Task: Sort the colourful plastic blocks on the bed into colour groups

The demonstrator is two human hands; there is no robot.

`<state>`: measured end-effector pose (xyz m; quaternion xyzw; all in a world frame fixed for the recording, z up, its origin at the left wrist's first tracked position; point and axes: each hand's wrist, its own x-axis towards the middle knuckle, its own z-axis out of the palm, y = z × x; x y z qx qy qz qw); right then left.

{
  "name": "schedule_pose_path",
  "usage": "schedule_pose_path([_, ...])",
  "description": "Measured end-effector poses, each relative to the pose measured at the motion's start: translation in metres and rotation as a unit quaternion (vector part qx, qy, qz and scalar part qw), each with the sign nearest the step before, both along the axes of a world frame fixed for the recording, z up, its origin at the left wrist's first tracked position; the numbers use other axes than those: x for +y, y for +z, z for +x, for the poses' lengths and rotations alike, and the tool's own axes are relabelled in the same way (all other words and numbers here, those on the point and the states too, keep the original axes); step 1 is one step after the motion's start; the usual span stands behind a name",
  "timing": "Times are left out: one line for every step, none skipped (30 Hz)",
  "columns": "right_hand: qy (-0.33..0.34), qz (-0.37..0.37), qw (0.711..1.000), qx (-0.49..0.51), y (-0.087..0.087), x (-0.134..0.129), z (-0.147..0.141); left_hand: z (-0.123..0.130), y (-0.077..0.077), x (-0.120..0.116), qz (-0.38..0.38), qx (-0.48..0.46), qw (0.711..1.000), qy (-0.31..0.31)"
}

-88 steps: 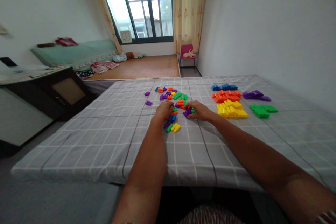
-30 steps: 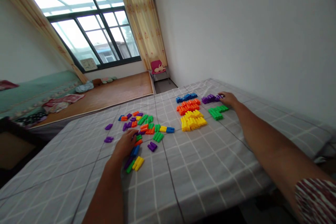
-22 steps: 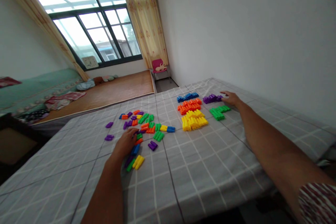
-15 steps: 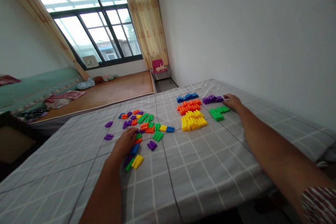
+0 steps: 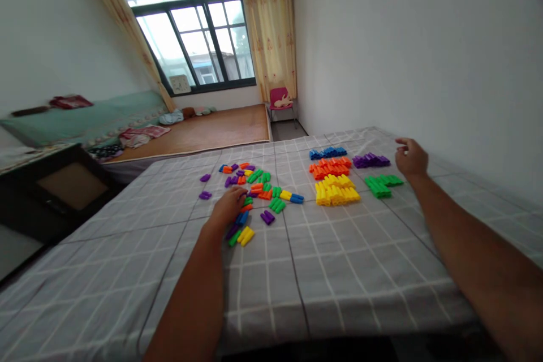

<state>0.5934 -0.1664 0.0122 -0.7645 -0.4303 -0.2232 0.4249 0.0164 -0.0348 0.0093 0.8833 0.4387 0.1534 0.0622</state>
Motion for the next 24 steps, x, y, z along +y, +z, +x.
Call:
schedule_pose_path([0.028, 0.016, 0.999, -0.011, 0.011, 0.003, -0.016, 0.000, 0.000, -0.001, 0.000, -0.002, 1.000, 0.000])
schedule_pose_path([0.061, 0.024, 0.998, -0.021, 0.021, 0.007, -0.037, 0.000, 0.001, -0.002, 0.000, -0.004, 1.000, -0.001])
schedule_pose_path([0.100, 0.026, 0.994, -0.030, 0.031, 0.011, -0.060, 0.000, 0.001, -0.002, -0.003, -0.004, 1.000, 0.000])
schedule_pose_path([0.144, 0.021, 0.989, -0.040, 0.040, 0.016, -0.087, 0.001, 0.002, -0.003, -0.007, -0.004, 1.000, 0.004])
schedule_pose_path([0.194, 0.009, 0.980, -0.048, 0.047, 0.021, -0.115, 0.000, 0.003, -0.004, -0.011, -0.006, 1.000, 0.017])
schedule_pose_path([0.251, -0.011, 0.966, -0.055, 0.052, 0.026, -0.144, 0.000, 0.004, -0.004, -0.015, -0.011, 0.999, 0.039])
schedule_pose_path([0.308, -0.039, 0.949, -0.061, 0.054, 0.031, -0.174, -0.001, 0.004, -0.004, -0.019, -0.019, 0.997, 0.067])
schedule_pose_path([0.360, -0.065, 0.929, -0.062, 0.055, 0.036, -0.203, -0.002, 0.005, -0.004, -0.023, -0.029, 0.994, 0.098])
schedule_pose_path([0.407, -0.092, 0.907, -0.062, 0.053, 0.040, -0.231, -0.004, 0.005, -0.003, -0.027, -0.043, 0.990, 0.130])
schedule_pose_path([0.448, -0.119, 0.884, -0.062, 0.051, 0.045, -0.258, -0.007, 0.005, -0.003, -0.032, -0.059, 0.985, 0.158])
schedule_pose_path([0.482, -0.144, 0.862, -0.065, 0.047, 0.050, -0.282, -0.009, 0.005, -0.002, -0.039, -0.077, 0.979, 0.182])
schedule_pose_path([0.509, -0.167, 0.841, -0.072, 0.043, 0.055, -0.304, -0.011, 0.005, -0.001, -0.046, -0.095, 0.974, 0.202])
schedule_pose_path([0.528, -0.188, 0.824, -0.082, 0.039, 0.061, -0.324, -0.013, 0.005, 0.000, -0.052, -0.112, 0.968, 0.217])
schedule_pose_path([0.539, -0.204, 0.811, -0.097, 0.036, 0.067, -0.342, -0.015, 0.005, 0.001, -0.056, -0.129, 0.963, 0.229])
schedule_pose_path([0.542, -0.218, 0.803, -0.117, 0.033, 0.073, -0.358, -0.016, 0.004, 0.002, -0.058, -0.143, 0.960, 0.236])
schedule_pose_path([0.541, -0.230, 0.797, -0.139, 0.031, 0.079, -0.372, -0.016, 0.004, 0.003, -0.058, -0.155, 0.957, 0.238])
schedule_pose_path([0.536, -0.243, 0.791, -0.164, 0.029, 0.086, -0.385, -0.017, 0.003, 0.004, -0.058, -0.165, 0.956, 0.236])
schedule_pose_path([0.531, -0.259, 0.785, -0.188, 0.028, 0.092, -0.395, -0.017, 0.003, 0.005, -0.058, -0.173, 0.956, 0.231])
schedule_pose_path([0.526, -0.281, 0.775, -0.210, 0.028, 0.098, -0.404, -0.017, 0.002, 0.006, -0.057, -0.182, 0.956, 0.225])
schedule_pose_path([0.523, -0.307, 0.762, -0.229, 0.028, 0.103, -0.411, -0.017, 0.001, 0.006, -0.058, -0.189, 0.956, 0.219])
schedule_pose_path([0.522, -0.331, 0.748, -0.243, 0.028, 0.108, -0.415, -0.017, 0.001, 0.007, -0.059, -0.195, 0.956, 0.213])
schedule_pose_path([0.523, -0.349, 0.735, -0.253, 0.029, 0.111, -0.418, -0.017, 0.000, 0.008, -0.060, -0.200, 0.955, 0.208])
schedule_pose_path([0.526, -0.360, 0.725, -0.259, 0.030, 0.114, -0.420, -0.017, 0.000, 0.009, -0.059, -0.204, 0.955, 0.205])
schedule_pose_path([0.531, -0.364, 0.719, -0.261, 0.031, 0.116, -0.420, -0.017, -0.001, 0.009, -0.057, -0.207, 0.955, 0.203])
